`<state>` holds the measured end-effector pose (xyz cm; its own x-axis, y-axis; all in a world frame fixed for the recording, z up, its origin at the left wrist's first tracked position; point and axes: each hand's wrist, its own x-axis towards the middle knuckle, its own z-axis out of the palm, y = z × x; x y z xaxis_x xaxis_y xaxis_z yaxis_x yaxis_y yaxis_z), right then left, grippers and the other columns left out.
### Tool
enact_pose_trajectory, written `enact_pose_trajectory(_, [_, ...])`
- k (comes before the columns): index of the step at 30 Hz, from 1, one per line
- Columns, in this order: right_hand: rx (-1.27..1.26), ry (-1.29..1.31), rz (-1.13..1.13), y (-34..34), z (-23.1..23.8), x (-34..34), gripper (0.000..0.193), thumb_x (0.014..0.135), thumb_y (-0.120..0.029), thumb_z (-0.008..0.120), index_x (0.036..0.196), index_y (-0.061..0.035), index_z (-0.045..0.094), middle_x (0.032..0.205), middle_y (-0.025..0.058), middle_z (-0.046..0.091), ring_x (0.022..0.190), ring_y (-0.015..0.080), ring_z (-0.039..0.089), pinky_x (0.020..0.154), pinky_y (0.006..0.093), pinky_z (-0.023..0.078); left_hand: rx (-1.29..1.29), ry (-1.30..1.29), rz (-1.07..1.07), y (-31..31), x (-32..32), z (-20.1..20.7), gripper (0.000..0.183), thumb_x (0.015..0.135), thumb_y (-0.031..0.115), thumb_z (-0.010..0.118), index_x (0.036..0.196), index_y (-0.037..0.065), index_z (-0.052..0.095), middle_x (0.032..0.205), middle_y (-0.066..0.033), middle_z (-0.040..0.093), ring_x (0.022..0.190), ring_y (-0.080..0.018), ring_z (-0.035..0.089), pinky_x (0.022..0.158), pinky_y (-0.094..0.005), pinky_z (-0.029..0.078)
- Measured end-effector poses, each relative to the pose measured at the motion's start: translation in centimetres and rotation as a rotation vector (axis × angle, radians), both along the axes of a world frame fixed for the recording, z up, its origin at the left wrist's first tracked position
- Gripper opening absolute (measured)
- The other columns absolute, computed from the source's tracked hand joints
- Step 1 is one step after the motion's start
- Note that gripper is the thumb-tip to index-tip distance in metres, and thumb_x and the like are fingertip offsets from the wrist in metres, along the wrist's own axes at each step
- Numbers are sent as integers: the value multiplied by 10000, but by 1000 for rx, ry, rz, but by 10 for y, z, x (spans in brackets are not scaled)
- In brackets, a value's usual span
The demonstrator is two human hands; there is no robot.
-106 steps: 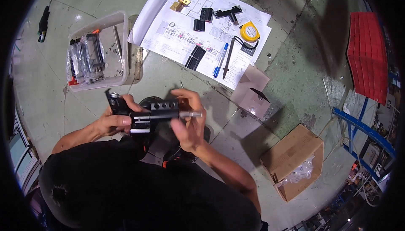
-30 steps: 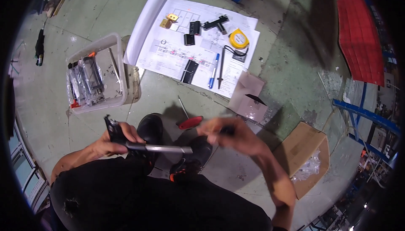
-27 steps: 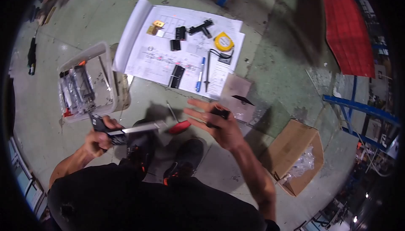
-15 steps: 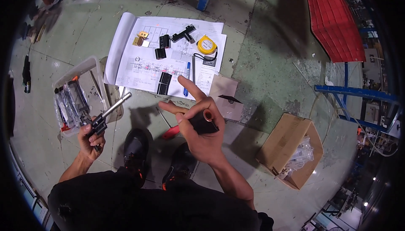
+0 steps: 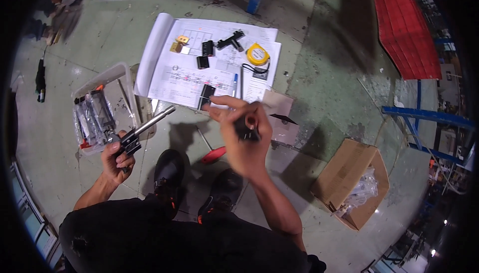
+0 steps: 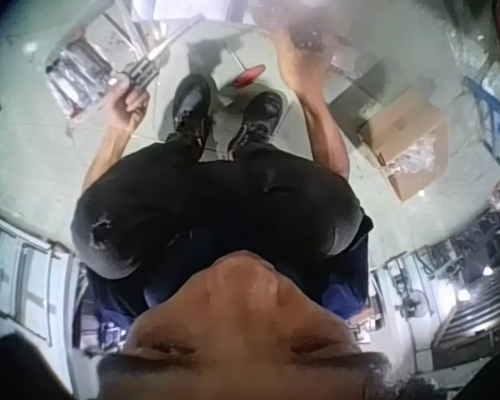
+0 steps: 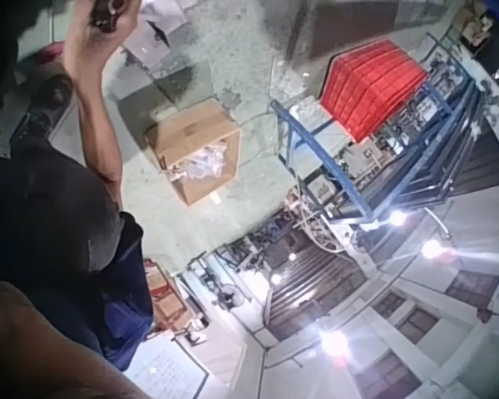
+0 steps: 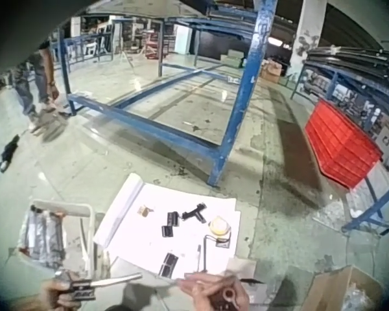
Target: The person assembles hardware components by sliding a bracket onto a metal rod and securing it with a screw using a screwdriver.
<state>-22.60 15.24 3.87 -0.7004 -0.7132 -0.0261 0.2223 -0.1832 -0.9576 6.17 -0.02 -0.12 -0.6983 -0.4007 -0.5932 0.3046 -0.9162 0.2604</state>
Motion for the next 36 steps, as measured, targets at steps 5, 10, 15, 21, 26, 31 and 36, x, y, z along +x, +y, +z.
enact_pose_trajectory(5, [698,729,104,-45,-103,-58,202,853,-156,643,918,-32,497,961,152,620,816,260,624,837,421,494,-170,-265,-67,-6,-36,11,248,833,91,614,1065,19,563,737,0,501,491,-35,351,397,-163,280])
enact_pose_trajectory(10, [945,1333,229,-70,-139,-68,399,828,-331,655,999,7,529,1058,164,530,1145,338,443,1042,606,197,-303,-305,-197,-8,-48,13,278,832,87,622,1094,3,583,721,14,472,501,-22,337,421,-165,262])
enact_pose_trajectory(15, [166,853,441,-54,-57,-20,585,831,-439,629,1221,-13,534,1268,189,502,1282,366,390,1059,611,218,-428,-316,-307,-19,-54,16,294,811,34,634,1101,7,589,873,-77,633,502,-35,377,443,-186,304])
enact_pose_trajectory(21, [312,1295,785,-47,-47,36,393,771,-276,681,1083,-55,591,976,84,586,982,230,552,915,428,395,-249,-342,-631,-16,-83,35,675,793,-9,581,1432,71,378,1124,-150,642,481,-26,387,433,-166,309])
enact_pose_trajectory(26, [350,1519,694,-36,-81,-26,209,741,-169,621,916,-62,581,865,59,573,873,215,538,866,410,394,-201,-367,-446,-35,-70,30,665,763,10,550,1409,56,398,1338,-206,501,474,-25,359,410,-162,296])
enact_pose_trajectory(31, [554,1481,523,-68,-116,-57,243,774,-228,652,940,-62,586,900,82,558,938,241,514,918,444,364,-243,-375,-155,-55,-44,15,472,795,85,560,1257,25,483,1310,-193,531,482,-30,327,391,-156,265])
enact_pose_trajectory(36, [548,1597,367,-125,-163,-22,427,788,-390,680,1014,-45,572,965,92,531,964,250,486,963,505,332,-292,-486,57,-67,-40,3,392,834,86,563,1209,-5,496,1214,-136,581,477,-36,319,363,-150,279])
